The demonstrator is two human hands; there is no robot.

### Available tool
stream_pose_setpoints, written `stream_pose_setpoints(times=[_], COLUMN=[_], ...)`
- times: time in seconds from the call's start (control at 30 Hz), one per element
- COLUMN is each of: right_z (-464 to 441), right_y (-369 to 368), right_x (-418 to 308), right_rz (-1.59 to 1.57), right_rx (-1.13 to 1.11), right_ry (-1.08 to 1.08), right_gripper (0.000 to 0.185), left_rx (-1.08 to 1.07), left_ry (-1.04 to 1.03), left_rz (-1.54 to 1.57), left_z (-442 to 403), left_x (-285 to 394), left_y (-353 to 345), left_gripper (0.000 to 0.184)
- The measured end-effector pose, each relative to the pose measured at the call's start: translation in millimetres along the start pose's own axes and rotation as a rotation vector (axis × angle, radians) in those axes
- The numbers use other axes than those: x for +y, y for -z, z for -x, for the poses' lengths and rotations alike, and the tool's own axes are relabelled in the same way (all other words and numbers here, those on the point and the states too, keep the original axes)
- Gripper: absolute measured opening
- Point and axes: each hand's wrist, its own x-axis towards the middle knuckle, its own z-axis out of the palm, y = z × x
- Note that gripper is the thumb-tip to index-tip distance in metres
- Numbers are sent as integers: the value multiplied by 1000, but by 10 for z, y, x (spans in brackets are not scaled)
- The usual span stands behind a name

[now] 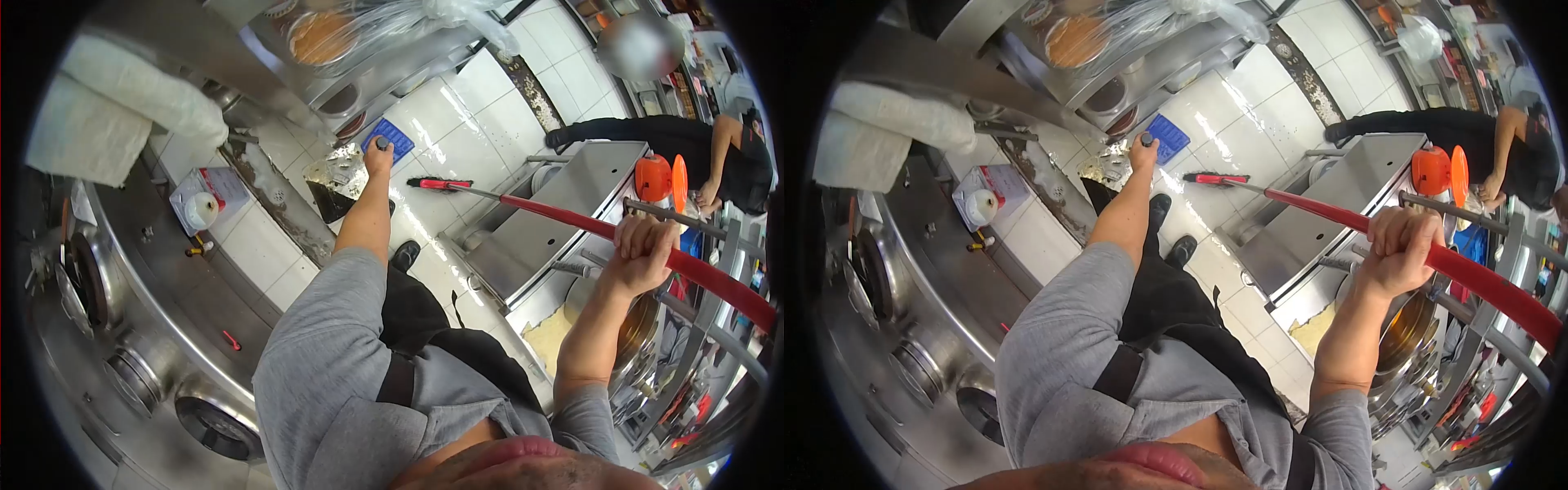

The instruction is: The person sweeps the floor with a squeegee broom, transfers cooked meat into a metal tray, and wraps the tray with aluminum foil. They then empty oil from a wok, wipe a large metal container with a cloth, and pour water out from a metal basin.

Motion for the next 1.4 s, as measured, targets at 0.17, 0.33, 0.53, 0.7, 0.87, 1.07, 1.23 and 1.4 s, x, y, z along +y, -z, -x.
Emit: stream_pose_setpoints(times=[0.17,0.33,0.53,0.7,0.87,1.07,1.23,1.4], right_z=[3,-3,-521,-631,-742,-1089,-1249,-1079], right_y=[-139,-253,-361,-803,-1120,-1217,-1708,-2168], right_x=[65,36,63,25,678,1239,1058,1229], right_rz=[-8,1,-68,-5,299,376,540,1001], right_rx=[-38,-69,-280,-351,-360,-198,-476,-517], right_ry=[22,3,-71,-135,-20,171,105,209], right_gripper=[40,38,32,18,24,25,14,48], left_rx=[-20,-15,-207,-291,-292,-107,-71,4], left_ry=[44,-67,204,495,556,433,468,578], left_rz=[-34,-40,-386,-475,-541,-322,-200,-113], left_z=[170,837,2148,2846,2837,2380,2371,2759], left_x=[-73,-605,-1758,-2748,-3052,-2800,-2611,-3281], left_y=[67,320,1337,2313,2941,3301,3699,3854], left_gripper=[63,67,59,58,54,56,56,55])
